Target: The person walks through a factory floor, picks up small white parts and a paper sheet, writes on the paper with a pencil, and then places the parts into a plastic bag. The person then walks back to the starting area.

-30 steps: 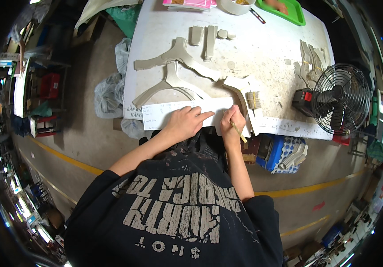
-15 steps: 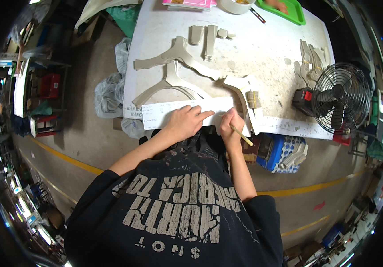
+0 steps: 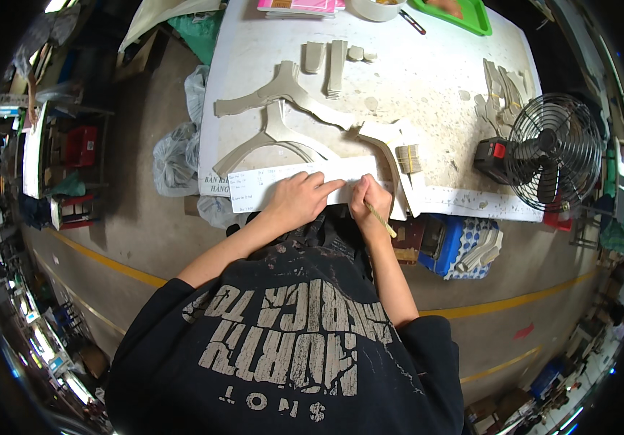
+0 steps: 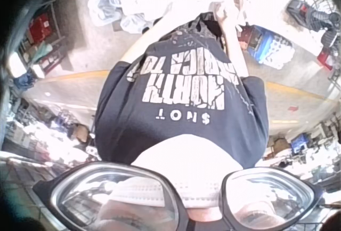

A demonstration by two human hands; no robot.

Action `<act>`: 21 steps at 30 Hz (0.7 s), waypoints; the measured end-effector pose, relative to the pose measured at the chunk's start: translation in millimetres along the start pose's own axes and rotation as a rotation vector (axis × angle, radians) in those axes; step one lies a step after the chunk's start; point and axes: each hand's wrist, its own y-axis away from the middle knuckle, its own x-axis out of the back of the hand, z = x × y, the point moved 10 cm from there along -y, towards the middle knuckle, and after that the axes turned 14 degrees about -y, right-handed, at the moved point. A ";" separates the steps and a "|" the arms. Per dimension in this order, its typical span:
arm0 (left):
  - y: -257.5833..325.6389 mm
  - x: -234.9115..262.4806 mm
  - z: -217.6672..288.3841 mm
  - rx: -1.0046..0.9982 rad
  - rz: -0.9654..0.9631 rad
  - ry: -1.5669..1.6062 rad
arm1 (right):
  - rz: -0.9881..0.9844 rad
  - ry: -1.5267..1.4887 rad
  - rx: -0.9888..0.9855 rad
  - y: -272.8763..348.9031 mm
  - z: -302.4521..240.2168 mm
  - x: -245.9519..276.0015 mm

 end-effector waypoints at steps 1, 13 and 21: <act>-0.1 -0.7 0.0 0.001 -0.007 0.001 | 0.002 0.002 0.003 0.0 -0.1 0.2; -0.1 0.4 0.3 -0.001 -0.036 0.000 | 0.032 0.021 0.023 0.8 0.9 3.8; 0.1 -0.3 0.9 -0.008 -0.036 -0.020 | 0.033 0.014 0.030 1.5 1.1 4.9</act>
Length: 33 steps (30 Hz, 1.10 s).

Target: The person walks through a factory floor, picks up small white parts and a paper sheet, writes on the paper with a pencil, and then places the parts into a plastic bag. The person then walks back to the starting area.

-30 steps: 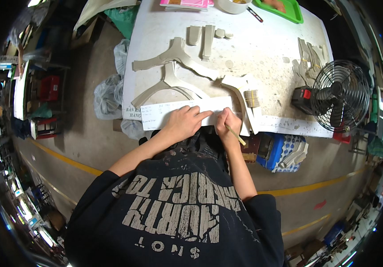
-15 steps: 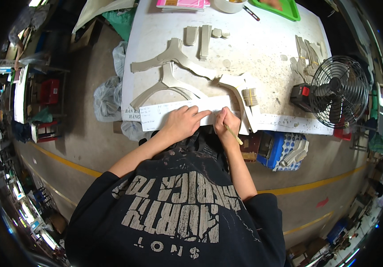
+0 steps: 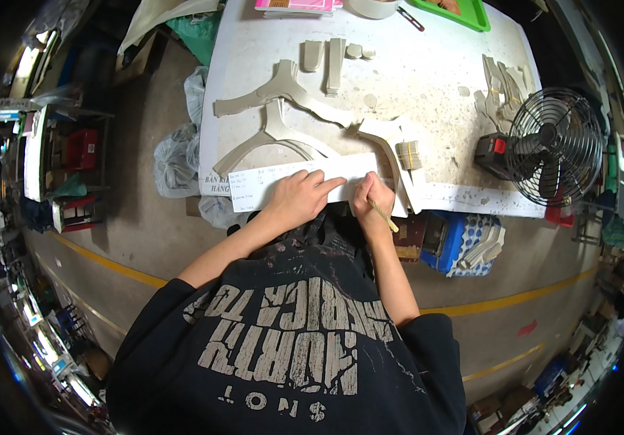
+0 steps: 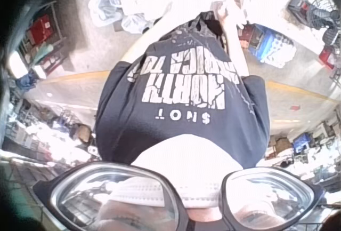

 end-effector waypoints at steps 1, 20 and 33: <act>0.0 0.2 0.0 0.000 0.001 -0.003 | -0.005 0.007 0.006 0.4 -0.1 -0.4; 0.4 -0.6 -0.6 0.000 -0.006 -0.009 | 0.076 -0.016 -0.066 -1.9 -1.3 13.3; 0.4 -0.9 0.2 -0.002 0.001 -0.020 | -0.005 -0.038 -0.018 1.1 5.1 8.4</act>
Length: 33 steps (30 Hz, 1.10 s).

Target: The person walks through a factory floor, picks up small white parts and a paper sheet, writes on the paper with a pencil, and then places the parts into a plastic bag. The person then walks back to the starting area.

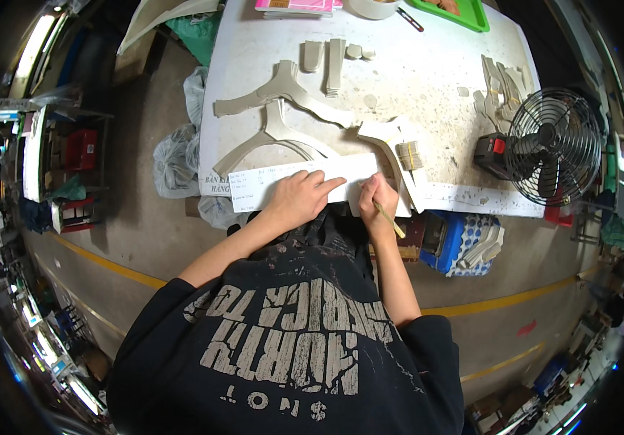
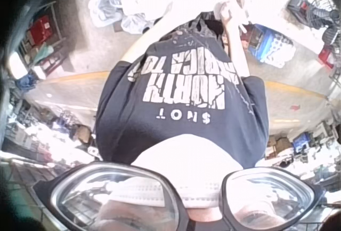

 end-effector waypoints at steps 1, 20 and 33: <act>-0.1 -0.1 0.0 0.000 0.000 -0.003 | -0.006 0.006 -0.007 -0.1 0.6 -0.4; -0.5 1.9 0.7 -0.003 0.018 -0.010 | 0.031 0.023 -0.006 -1.4 -2.5 1.9; -0.4 3.1 0.8 -0.001 0.012 -0.008 | 0.030 0.045 -0.011 -0.5 -1.2 3.0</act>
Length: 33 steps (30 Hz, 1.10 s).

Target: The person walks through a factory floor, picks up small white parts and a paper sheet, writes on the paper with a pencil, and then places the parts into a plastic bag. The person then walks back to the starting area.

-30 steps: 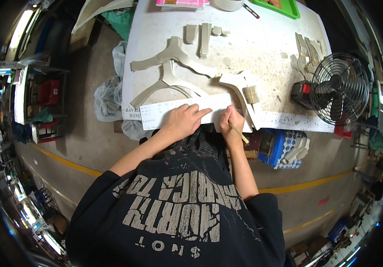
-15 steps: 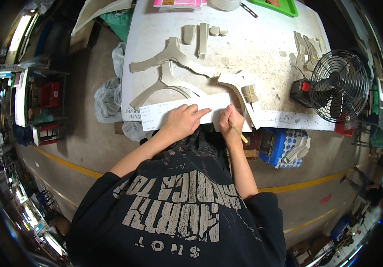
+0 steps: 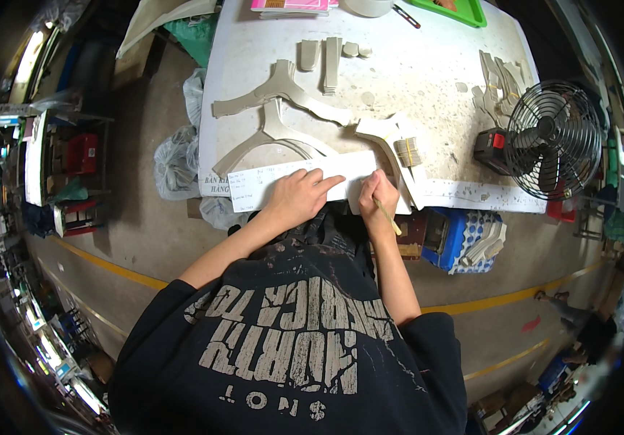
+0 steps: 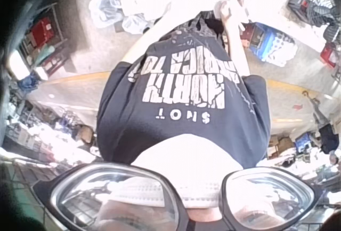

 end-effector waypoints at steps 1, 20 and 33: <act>0.0 -0.4 -0.2 0.003 -0.004 0.001 | 0.001 0.000 -0.002 0.1 -0.3 0.4; -0.5 -0.8 -0.7 0.004 -0.006 0.016 | 0.035 0.021 -0.017 -3.1 -2.4 2.4; -0.6 1.4 -0.4 -0.005 0.022 0.045 | -0.012 -0.085 -0.056 8.2 0.1 3.1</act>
